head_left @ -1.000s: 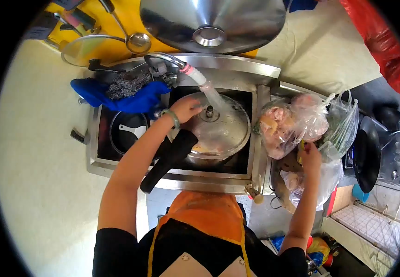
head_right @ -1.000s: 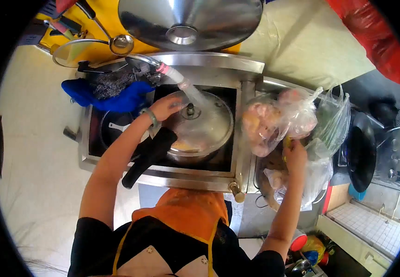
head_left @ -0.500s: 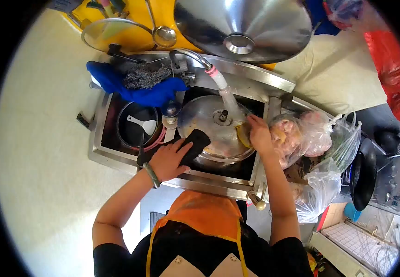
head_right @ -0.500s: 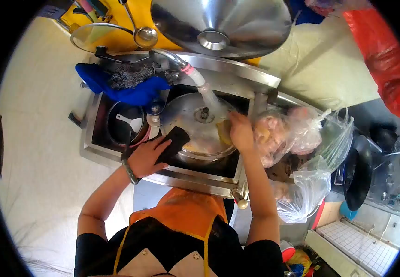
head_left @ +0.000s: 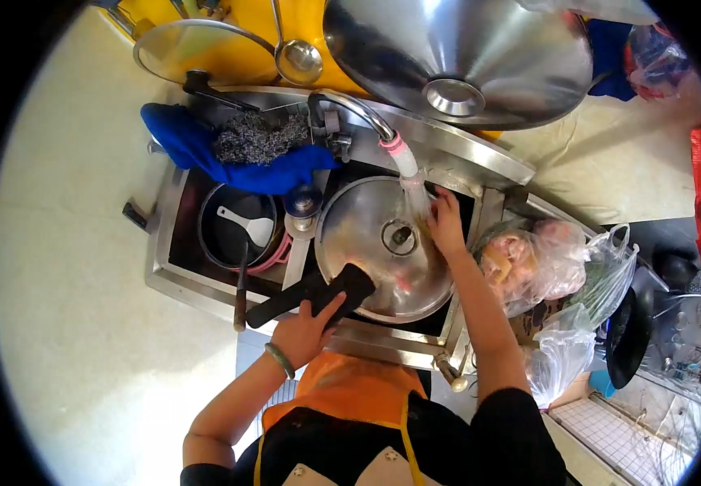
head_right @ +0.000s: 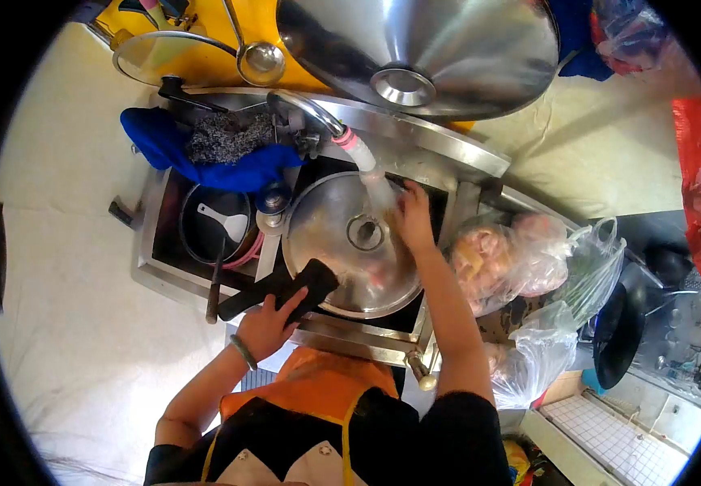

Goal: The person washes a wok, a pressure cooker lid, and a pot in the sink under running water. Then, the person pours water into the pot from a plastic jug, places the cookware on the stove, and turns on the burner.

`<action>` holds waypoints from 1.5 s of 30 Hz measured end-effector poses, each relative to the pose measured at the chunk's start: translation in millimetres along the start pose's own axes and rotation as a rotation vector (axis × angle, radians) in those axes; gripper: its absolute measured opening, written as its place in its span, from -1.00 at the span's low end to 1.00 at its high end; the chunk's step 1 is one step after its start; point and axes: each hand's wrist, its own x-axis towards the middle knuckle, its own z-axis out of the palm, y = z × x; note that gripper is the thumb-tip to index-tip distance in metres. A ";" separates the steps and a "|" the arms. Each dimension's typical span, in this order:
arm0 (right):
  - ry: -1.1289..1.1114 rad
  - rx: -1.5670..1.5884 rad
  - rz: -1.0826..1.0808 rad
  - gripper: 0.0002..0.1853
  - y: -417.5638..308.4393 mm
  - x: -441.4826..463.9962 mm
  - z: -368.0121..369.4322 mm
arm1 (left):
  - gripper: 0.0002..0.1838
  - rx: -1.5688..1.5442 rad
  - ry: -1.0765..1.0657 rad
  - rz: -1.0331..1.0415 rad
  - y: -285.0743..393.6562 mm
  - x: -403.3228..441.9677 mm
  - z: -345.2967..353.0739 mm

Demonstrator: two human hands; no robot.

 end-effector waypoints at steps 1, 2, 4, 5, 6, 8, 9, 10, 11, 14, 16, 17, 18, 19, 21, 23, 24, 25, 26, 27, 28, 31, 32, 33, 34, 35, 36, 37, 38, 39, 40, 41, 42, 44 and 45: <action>-0.068 -0.003 0.053 -0.54 7.3 18.3 3.9 | -0.21 -0.020 -0.001 -0.014 -1.9 -0.8 6.7; -0.135 -0.006 0.112 -0.59 9.3 31.6 7.0 | -0.20 -0.039 -0.005 -0.026 -4.3 -3.3 13.0; -0.144 0.013 0.177 -0.69 1.6 27.1 10.9 | -0.19 -0.060 0.020 -0.031 -13.2 -7.1 29.5; -0.092 0.031 0.184 -0.73 -9.7 2.7 11.9 | -0.19 -0.069 0.048 -0.025 -19.3 -9.2 41.9; -0.039 0.047 0.186 -0.78 -22.5 -20.8 11.4 | -0.19 -0.081 0.080 -0.019 -24.1 -9.5 50.3; -0.032 0.042 -0.034 -0.80 -67.0 -72.0 -7.9 | -0.19 -0.109 0.078 -0.027 -28.1 -12.1 58.2; -0.061 0.033 -0.016 -0.79 -97.3 -94.7 -18.7 | -0.19 -0.120 0.076 -0.027 -29.7 -10.6 60.0; -0.094 0.026 0.000 -0.77 -116.3 -107.4 -25.1 | -0.19 -0.132 0.099 -0.022 -29.9 -10.2 61.4; -0.083 0.017 0.063 -0.78 -113.8 -105.6 -24.2 | -0.19 -0.142 0.120 -0.020 -30.1 -10.5 62.1; -0.023 0.004 0.233 -0.82 -94.5 -78.3 -16.5 | -0.20 -0.130 0.111 -0.021 -30.5 -12.2 61.4; 0.026 0.010 0.293 -0.84 -72.8 -39.2 -9.2 | -0.20 -0.123 0.113 -0.032 -28.6 -11.5 61.7; 0.057 0.010 0.268 -0.83 -75.9 -49.4 -8.7 | -0.20 -0.125 0.117 -0.035 -26.9 -13.2 62.3; 0.099 0.010 0.232 -0.83 -78.0 -52.4 -4.0 | -0.20 -0.123 0.134 -0.037 -28.1 -10.1 62.1; 0.141 0.009 0.196 -0.83 -79.9 -54.7 0.2 | -0.20 -0.121 0.111 -0.036 -28.7 -8.7 62.9; 0.259 0.054 0.354 -0.82 -109.9 -112.3 -1.5 | -0.20 -0.123 0.056 -0.034 -28.5 -13.3 67.2; 0.353 0.082 0.479 -0.80 -111.7 -129.0 0.3 | -0.19 -0.118 0.069 -0.019 -29.3 -12.5 70.2; 0.380 0.089 0.539 -0.79 -107.0 -131.7 2.1 | -0.19 -0.116 0.064 -0.010 -28.9 -15.3 72.2; 0.400 0.099 0.596 -0.78 -103.0 -133.1 2.1 | -0.19 -0.079 0.080 -0.002 -30.1 -16.0 76.5; 0.342 0.083 0.639 -0.73 -88.3 -121.3 2.0 | -0.19 -0.087 0.100 0.011 -28.4 -15.2 78.6; 0.287 0.071 0.683 -0.67 -70.5 -100.9 0.6 | -0.18 -0.088 0.120 0.024 -29.1 -14.9 78.5; 0.232 0.063 0.725 -0.62 -58.7 -92.4 -0.5 | -0.17 -0.086 0.140 0.035 -30.4 -16.2 77.7; 0.323 0.029 0.473 -0.69 -66.1 -111.0 0.7 | -0.16 -0.065 0.144 0.020 -33.5 -13.9 79.6; 0.341 0.012 0.407 -0.70 -70.0 -114.9 -0.1 | -0.16 -0.061 0.132 0.029 -34.5 -12.5 79.3; 0.298 0.102 0.595 -0.69 -57.1 -114.1 3.2 | -0.16 -0.057 0.116 0.034 -36.1 -12.5 79.2; 0.240 0.138 0.613 -0.67 -46.3 -100.2 1.6 | -0.16 -0.054 0.091 0.041 -37.0 -15.9 79.4; 0.184 0.171 0.628 -0.66 -31.3 -73.6 -0.9 | -0.19 -0.069 0.091 0.035 -36.8 -16.2 77.8; 0.128 0.203 0.635 -0.65 -23.1 -48.5 -0.3 | -0.19 -0.076 0.081 0.029 -35.9 -16.1 77.5; 0.098 0.178 0.582 -0.65 -28.4 -30.1 3.3 | -0.20 -0.082 0.074 0.021 -34.8 -16.7 76.9; 0.068 0.153 0.524 -0.66 -39.9 -8.6 9.5 | -0.20 -0.089 0.070 0.011 -35.0 -15.2 75.2; 0.035 0.129 0.466 -0.67 -52.2 5.7 20.2 | -0.21 -0.102 0.078 0.010 -35.3 -14.5 73.3; -0.017 0.175 0.403 -0.67 -66.1 10.7 38.1 | -0.21 -0.115 0.080 0.011 -35.8 -16.0 71.6; -0.069 0.259 0.261 -0.67 -73.7 11.4 38.9 | -0.21 -0.131 0.080 0.015 -35.5 -17.4 70.7; -0.123 0.343 0.121 -0.65 -90.4 12.5 31.6 | -0.23 -0.134 0.058 0.012 -34.9 -19.8 70.4; -0.136 0.452 0.046 -0.68 -85.2 13.1 39.1 | -0.27 -0.138 0.032 0.011 -35.8 -16.5 69.0; -0.144 0.507 0.014 -0.69 -81.0 13.0 39.1 | -0.27 -0.137 0.037 0.022 -37.1 -16.8 70.6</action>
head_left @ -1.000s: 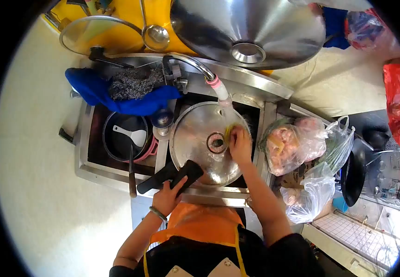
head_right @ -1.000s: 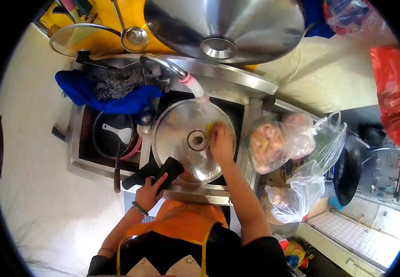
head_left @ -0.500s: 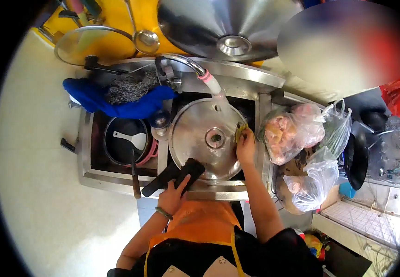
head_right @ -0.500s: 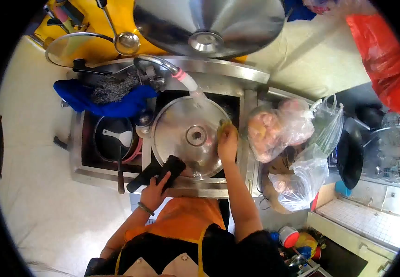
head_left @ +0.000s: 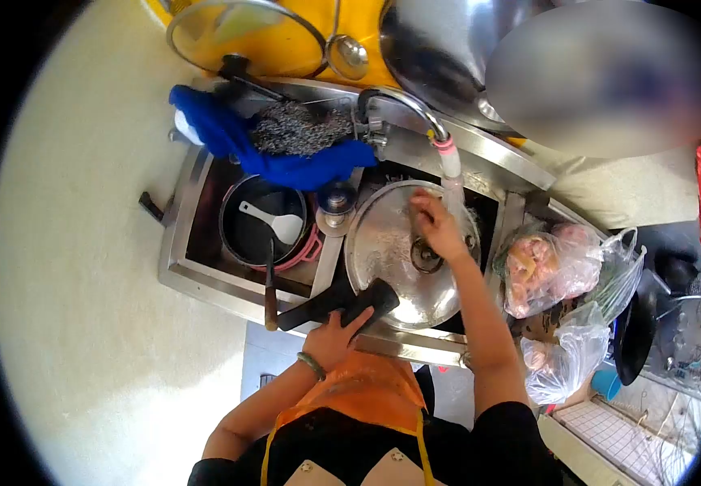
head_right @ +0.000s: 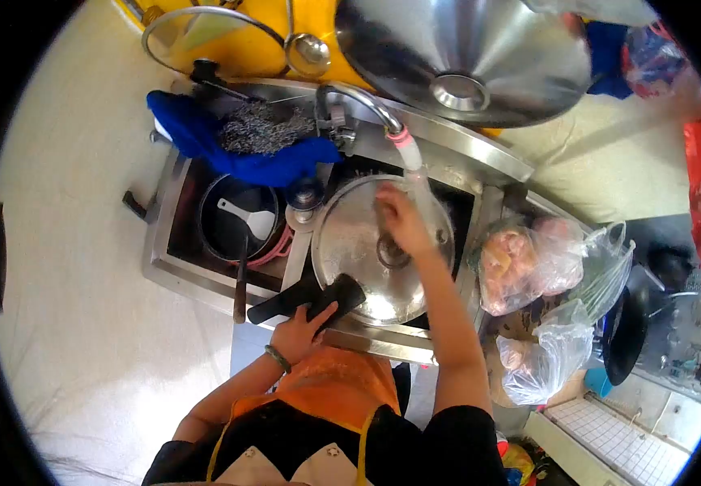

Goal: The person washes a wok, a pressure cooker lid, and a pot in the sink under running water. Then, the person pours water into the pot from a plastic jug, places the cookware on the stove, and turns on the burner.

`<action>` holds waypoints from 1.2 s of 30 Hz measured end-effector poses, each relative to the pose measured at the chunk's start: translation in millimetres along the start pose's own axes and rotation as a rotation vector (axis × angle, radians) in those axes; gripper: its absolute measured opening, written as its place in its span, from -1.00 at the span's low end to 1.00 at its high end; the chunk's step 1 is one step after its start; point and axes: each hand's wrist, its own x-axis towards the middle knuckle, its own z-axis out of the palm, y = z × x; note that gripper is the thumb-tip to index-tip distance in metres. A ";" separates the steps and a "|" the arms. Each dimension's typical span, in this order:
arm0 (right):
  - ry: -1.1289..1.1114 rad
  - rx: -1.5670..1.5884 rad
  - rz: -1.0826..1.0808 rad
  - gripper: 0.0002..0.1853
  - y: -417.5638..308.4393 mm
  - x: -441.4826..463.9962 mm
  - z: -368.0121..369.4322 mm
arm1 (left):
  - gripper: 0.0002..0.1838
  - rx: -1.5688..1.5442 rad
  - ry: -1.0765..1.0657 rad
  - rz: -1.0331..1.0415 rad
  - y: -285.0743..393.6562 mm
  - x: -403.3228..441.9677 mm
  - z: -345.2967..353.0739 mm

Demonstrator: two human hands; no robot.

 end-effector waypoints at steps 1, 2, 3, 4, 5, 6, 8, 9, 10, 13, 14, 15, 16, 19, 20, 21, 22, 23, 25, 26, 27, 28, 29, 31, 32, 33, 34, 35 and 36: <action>0.004 -0.084 0.081 -0.70 -7.5 5.6 -10.0 | -0.27 0.000 0.007 0.007 -1.7 -0.5 3.5; 0.010 0.048 0.247 -0.72 7.2 14.0 -15.3 | -0.27 0.002 0.017 0.010 -3.7 -0.6 5.3; 0.051 -0.079 0.168 -0.76 4.7 22.5 -10.9 | -0.27 0.000 0.011 0.001 -4.5 -0.7 3.6; 0.100 -0.211 0.096 -0.79 2.6 30.9 -6.4 | -0.26 -0.002 0.005 -0.005 -4.4 0.9 0.4; 0.040 -0.221 0.077 -0.81 0.7 36.7 5.3 | -0.26 -0.007 -0.007 -0.008 -3.7 1.3 -1.0; -0.020 -0.232 0.063 -0.82 -11.8 44.1 20.6 | -0.26 -0.011 -0.002 -0.006 -3.0 0.1 0.2; -0.178 -0.268 -0.039 -0.85 -30.3 44.7 56.4 | -0.26 -0.010 0.023 -0.001 -4.5 0.6 -0.2; -0.281 -0.292 -0.128 -0.86 -40.5 34.5 73.7 | -0.26 -0.009 0.015 -0.007 -4.8 1.2 -1.5; -0.417 -0.243 -0.172 -0.87 -54.6 18.2 87.3 | -0.26 -0.007 0.003 -0.007 -5.4 1.1 -3.0; -0.604 -0.216 -0.260 -0.87 -82.0 -12.6 91.9 | -0.26 -0.022 0.008 0.013 -6.0 -0.2 -4.7; -0.628 -0.229 -0.286 -0.87 -85.2 -13.4 90.1 | -0.26 -0.028 0.019 0.023 -7.7 0.7 -4.9; -0.506 -0.259 -0.185 -0.86 -80.1 -1.1 85.7 | -0.24 -0.053 -0.018 0.013 -8.2 1.2 -7.3; -0.387 -0.288 -0.087 -0.86 -69.0 23.4 79.5 | -0.22 -0.079 -0.053 -0.001 -8.9 2.5 -11.7; -0.201 -0.491 0.005 -0.83 -51.4 42.9 74.1 | -0.21 -0.110 -0.095 -0.020 -6.7 -0.1 -11.1; -0.157 -0.581 -0.010 -0.81 -47.1 50.1 76.0 | -0.21 -0.103 -0.085 -0.019 -9.6 3.6 -13.5; -0.262 -0.558 -0.153 -0.79 -65.8 40.0 78.1 | -0.22 -0.098 -0.070 -0.006 -11.7 4.0 -13.2; -0.371 -0.531 -0.289 -0.78 -99.6 15.7 79.3 | -0.22 -0.099 -0.060 0.006 -12.3 2.5 -10.4; -0.478 -0.500 -0.425 -0.76 -117.5 2.4 80.5 | -0.22 -0.098 -0.050 0.020 -13.0 1.7 -8.2; -0.624 -0.369 -0.504 -0.76 -103.4 -1.5 84.6 | -0.23 -0.103 -0.069 0.019 -13.5 1.6 -8.0; -0.696 -0.300 -0.542 -0.76 -96.4 -2.0 84.6 | -0.23 -0.106 -0.079 0.017 -13.2 1.5 -8.4; -0.644 -0.323 -0.329 -0.79 -95.1 11.0 81.4 | -0.23 -0.109 -0.079 0.010 -12.8 1.1 -10.2; -0.588 -0.342 -0.117 -0.82 -90.1 32.7 77.0 | -0.23 -0.113 -0.080 0.002 -12.3 0.8 -13.0; -0.479 -0.438 -0.105 -0.82 -69.4 53.6 69.7 | -0.23 -0.122 -0.083 -0.010 -10.7 -0.4 -12.9; -0.196 -0.594 -0.138 -0.85 -7.6 77.5 50.9 | -0.22 -0.103 -0.030 -0.002 -11.7 -0.5 -7.6; -0.023 -0.658 -0.192 -0.86 15.3 80.4 44.3 | -0.22 -0.092 0.003 0.006 -12.4 1.4 -7.2; 0.049 -0.736 -0.086 -0.86 14.0 82.2 45.0 | -0.21 -0.088 -0.028 0.001 -13.8 4.4 -10.9; 0.118 -0.812 0.033 -0.85 11.3 75.0 45.9 | -0.20 -0.088 -0.068 -0.001 -12.4 3.0 -14.9; 0.188 -0.888 0.154 -0.84 8.2 64.3 47.2 | -0.19 -0.088 -0.110 -0.001 -9.9 0.5 -16.6; 0.121 -0.803 0.010 -0.81 -18.9 57.1 53.0 | -0.19 -0.095 -0.078 0.010 -11.0 1.3 -13.6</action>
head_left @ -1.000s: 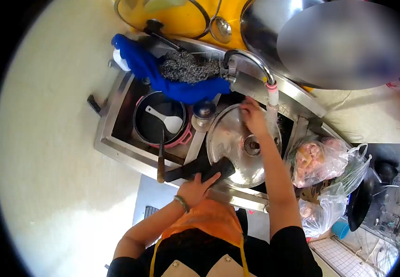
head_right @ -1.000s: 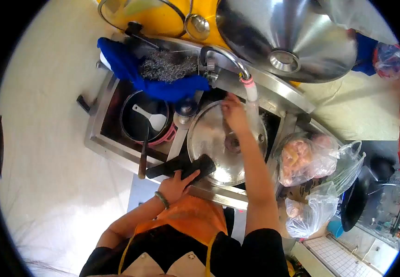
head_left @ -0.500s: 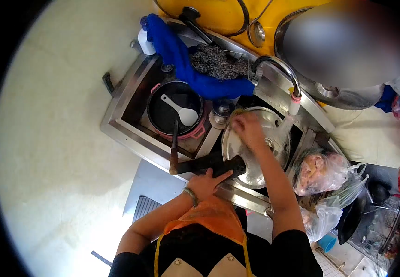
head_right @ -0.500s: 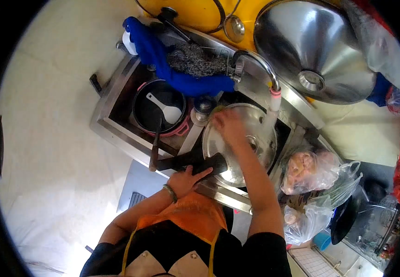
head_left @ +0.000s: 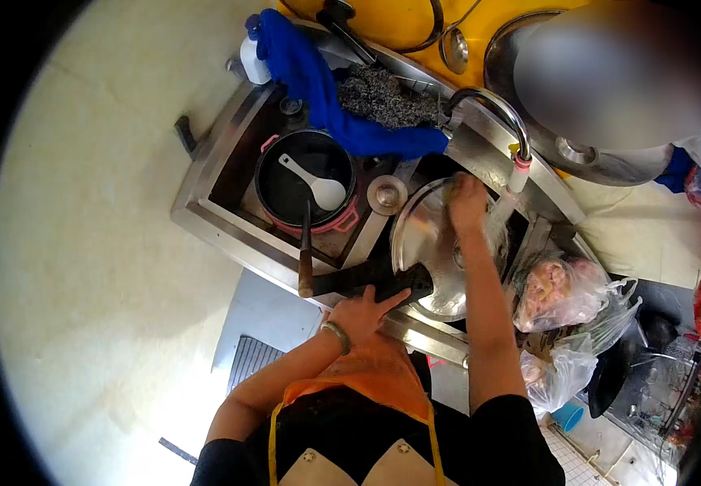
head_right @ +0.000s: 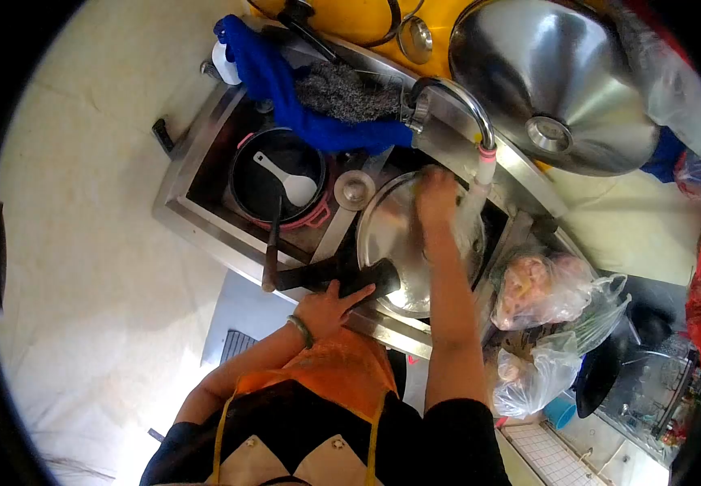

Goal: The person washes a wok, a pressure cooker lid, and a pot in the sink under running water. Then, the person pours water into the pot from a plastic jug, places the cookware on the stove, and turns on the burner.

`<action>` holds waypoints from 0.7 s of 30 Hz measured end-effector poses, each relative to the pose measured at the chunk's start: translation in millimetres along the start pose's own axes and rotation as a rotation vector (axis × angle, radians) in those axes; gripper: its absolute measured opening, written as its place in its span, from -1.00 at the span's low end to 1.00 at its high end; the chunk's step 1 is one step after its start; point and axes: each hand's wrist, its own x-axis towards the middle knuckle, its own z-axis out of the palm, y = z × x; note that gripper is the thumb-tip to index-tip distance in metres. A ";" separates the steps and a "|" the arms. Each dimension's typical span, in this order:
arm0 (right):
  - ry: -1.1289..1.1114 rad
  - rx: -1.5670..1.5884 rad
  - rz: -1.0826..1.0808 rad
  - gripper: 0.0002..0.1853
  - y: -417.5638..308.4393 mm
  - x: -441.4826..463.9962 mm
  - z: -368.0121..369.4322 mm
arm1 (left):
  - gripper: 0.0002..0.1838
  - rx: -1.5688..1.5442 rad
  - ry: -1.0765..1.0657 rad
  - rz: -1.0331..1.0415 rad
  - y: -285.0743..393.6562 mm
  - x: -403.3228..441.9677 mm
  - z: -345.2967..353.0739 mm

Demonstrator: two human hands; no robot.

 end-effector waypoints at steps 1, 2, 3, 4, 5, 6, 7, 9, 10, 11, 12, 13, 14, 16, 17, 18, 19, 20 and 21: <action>-0.049 -0.005 -0.104 -0.80 -18.6 -18.8 -1.1 | -0.20 -0.008 0.030 0.014 -3.0 1.3 5.9; -0.100 -0.010 -0.207 -0.80 -36.8 -39.8 -3.0 | -0.20 -0.015 0.059 0.030 -4.4 1.5 9.2; -0.170 0.079 -0.265 -0.80 -59.6 -56.8 -17.3 | -0.20 -0.011 0.047 0.018 -3.9 2.9 6.2; -0.245 0.169 -0.318 -0.81 -74.3 -74.2 -35.6 | -0.20 -0.011 0.031 0.007 -2.2 3.9 1.7; -0.275 0.241 -0.339 -0.82 -71.6 -89.4 -45.5 | -0.20 -0.011 0.018 -0.009 -0.7 4.4 0.1; -0.299 0.317 -0.363 -0.83 -68.2 -101.1 -53.4 | -0.19 -0.009 0.033 0.002 -1.8 4.8 3.2; -0.280 0.331 -0.266 -0.82 -63.0 -116.3 -63.6 | -0.19 -0.006 0.043 0.015 -3.5 4.9 8.6; -0.236 0.354 -0.070 -0.79 -48.7 -146.9 -81.8 | -0.18 -0.009 0.038 0.015 -4.1 4.7 7.2; -0.187 0.309 0.047 -0.78 -41.5 -164.7 -84.6 | -0.17 -0.017 0.020 0.002 -1.2 2.6 0.6; -0.139 0.263 0.166 -0.77 -34.4 -184.3 -83.7 | -0.16 -0.026 -0.002 -0.010 0.4 1.2 -2.4; -0.091 0.217 0.280 -0.76 -29.2 -194.1 -82.5 | -0.16 -0.025 -0.003 -0.014 -0.2 3.1 -1.2; -0.079 0.258 0.260 -0.74 -37.0 -184.7 -81.9 | -0.16 -0.024 -0.004 -0.020 -1.9 4.6 0.3; -0.067 0.300 0.245 -0.73 -46.6 -170.7 -75.0 | -0.16 -0.021 -0.011 -0.024 -2.0 4.4 2.6; -0.040 0.343 0.115 -0.73 -55.9 -128.3 -60.1 | -0.15 0.038 -0.031 -0.018 1.1 2.5 0.0; -0.025 0.341 0.001 -0.75 -56.5 -107.7 -52.2 | -0.14 0.070 -0.042 -0.018 2.3 0.7 -0.5; -0.051 0.371 -0.032 -0.76 -59.9 -92.9 -48.9 | -0.15 0.027 0.020 -0.034 1.5 -0.1 2.8; -0.078 0.403 -0.065 -0.77 -65.2 -80.5 -47.1 | -0.15 -0.016 0.083 -0.051 -1.0 -0.9 7.6; -0.103 0.432 -0.099 -0.78 -70.7 -77.4 -45.5 | -0.14 -0.060 0.146 -0.066 -2.9 -1.3 12.5; -0.187 0.393 -0.168 -0.80 -80.2 -87.2 -44.5 | -0.17 -0.050 0.163 -0.077 -5.0 0.2 16.7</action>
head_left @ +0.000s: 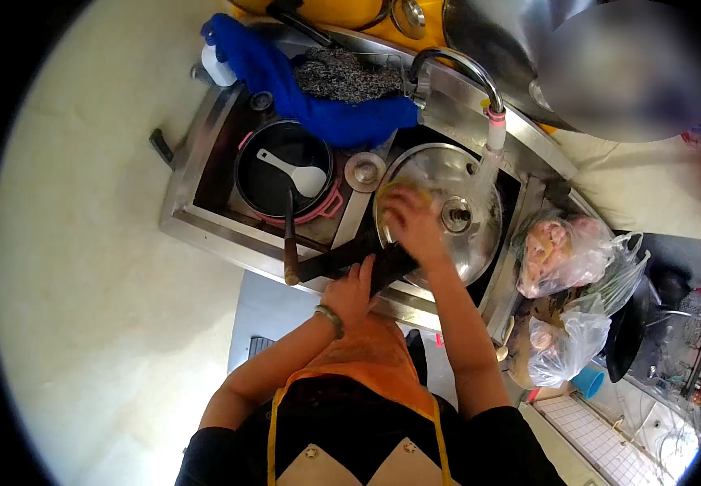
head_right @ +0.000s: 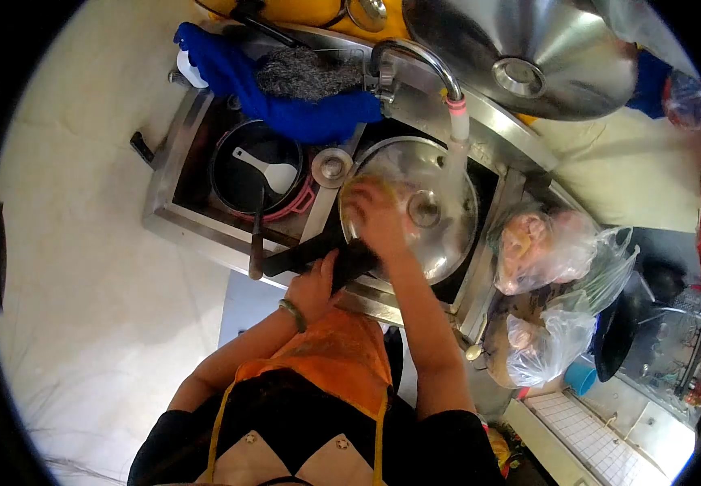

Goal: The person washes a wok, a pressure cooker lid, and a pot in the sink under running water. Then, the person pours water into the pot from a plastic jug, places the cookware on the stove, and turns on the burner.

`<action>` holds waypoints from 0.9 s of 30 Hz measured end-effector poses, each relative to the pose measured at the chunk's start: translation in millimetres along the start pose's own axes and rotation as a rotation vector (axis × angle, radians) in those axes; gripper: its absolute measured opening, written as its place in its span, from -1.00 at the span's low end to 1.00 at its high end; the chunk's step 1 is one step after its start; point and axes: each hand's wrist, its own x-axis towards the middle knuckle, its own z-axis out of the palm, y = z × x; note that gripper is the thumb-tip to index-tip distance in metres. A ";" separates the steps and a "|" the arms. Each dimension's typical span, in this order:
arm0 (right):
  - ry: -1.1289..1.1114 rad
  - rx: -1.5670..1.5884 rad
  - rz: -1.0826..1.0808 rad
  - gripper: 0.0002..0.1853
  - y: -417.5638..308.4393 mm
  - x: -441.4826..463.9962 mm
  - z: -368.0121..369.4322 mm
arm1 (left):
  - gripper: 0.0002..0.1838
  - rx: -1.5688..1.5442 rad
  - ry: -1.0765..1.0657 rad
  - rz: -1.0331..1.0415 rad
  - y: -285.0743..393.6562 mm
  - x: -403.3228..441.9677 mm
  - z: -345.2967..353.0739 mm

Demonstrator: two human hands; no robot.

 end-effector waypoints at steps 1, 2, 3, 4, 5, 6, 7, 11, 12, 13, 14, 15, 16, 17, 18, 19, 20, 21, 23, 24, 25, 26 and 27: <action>-0.096 -0.040 -0.042 -0.82 -14.4 -16.0 6.0 | -0.20 0.009 0.014 -0.004 -1.4 0.7 4.3; -0.189 -0.084 -0.081 -0.83 -23.1 -29.4 8.2 | -0.22 0.019 0.028 -0.002 -2.4 2.7 6.9; -0.128 -0.047 -0.116 -0.85 -25.6 -39.8 5.9 | -0.25 0.018 0.018 -0.010 -2.5 2.3 8.4; -0.069 -0.057 -0.076 -0.85 -22.0 -44.6 -0.4 | -0.28 0.013 0.007 -0.021 -1.4 1.1 10.5; -0.008 -0.069 -0.041 -0.84 -12.7 -43.7 -9.0 | -0.31 0.010 0.002 -0.031 -1.5 3.1 10.7; 0.052 -0.079 -0.012 -0.83 -2.6 -40.2 -17.4 | -0.34 -0.002 0.009 -0.033 -0.5 5.4 9.0; 0.074 -0.139 0.055 -0.81 6.3 -30.9 -25.6 | -0.37 -0.015 0.012 -0.041 1.0 5.7 6.6; -0.154 -0.235 -0.181 -0.80 -23.8 -29.2 -13.8 | -0.42 0.007 0.008 -0.041 0.3 8.1 9.7; -0.160 -0.238 -0.194 -0.80 -23.8 -29.9 -14.9 | -0.43 0.008 0.029 -0.021 -1.6 8.4 14.1; -0.168 -0.237 -0.206 -0.80 -22.8 -30.5 -15.2 | -0.43 0.009 0.048 -0.004 -5.0 7.6 20.2; -0.174 -0.234 -0.215 -0.80 -22.0 -30.9 -13.4 | -0.44 0.012 0.064 0.013 -8.2 5.4 24.0; -0.081 -0.216 -0.164 -0.77 -19.9 -27.1 -9.9 | -0.44 0.030 0.058 0.001 -7.3 2.4 22.1; -0.038 -0.253 -0.132 -0.77 -21.6 -27.6 -7.2 | -0.44 0.047 0.058 -0.007 -4.1 3.3 18.0; 0.005 -0.292 -0.103 -0.78 -23.8 -26.1 -4.6 | -0.44 0.062 0.061 -0.015 -1.7 5.9 15.7; 0.048 -0.328 -0.072 -0.78 -27.0 -25.3 -1.9 | -0.43 0.053 0.055 -0.012 -2.5 7.2 15.3; 0.013 -0.318 -0.077 -0.78 -27.9 -29.4 -1.6 | -0.43 0.042 0.050 -0.010 -3.8 8.0 15.1; -0.026 -0.306 -0.085 -0.79 -28.1 -37.1 -4.1 | -0.42 0.029 0.045 -0.011 -4.6 7.0 15.6; -0.066 -0.298 -0.089 -0.79 -29.2 -43.1 -8.0 | -0.42 0.046 0.043 -0.002 -4.1 3.8 18.3; -0.176 -0.331 -0.144 -0.79 -27.0 -39.6 -14.7 | -0.43 0.078 0.049 0.022 -3.0 0.8 23.8; -0.229 -0.345 -0.176 -0.80 -24.8 -34.6 -16.9 | -0.44 0.059 0.066 0.021 -1.8 0.8 23.1; -0.140 -0.352 -0.108 -0.80 -17.3 -32.2 -14.8 | -0.44 0.041 0.080 0.018 -0.7 -0.8 20.5; -0.054 -0.356 -0.040 -0.80 -4.5 -32.2 -10.7 | -0.45 0.021 0.093 0.011 -0.5 -2.7 19.0; 0.029 -0.360 0.024 -0.81 7.2 -36.3 -6.5 | -0.45 0.004 0.078 0.003 -3.0 -3.0 19.9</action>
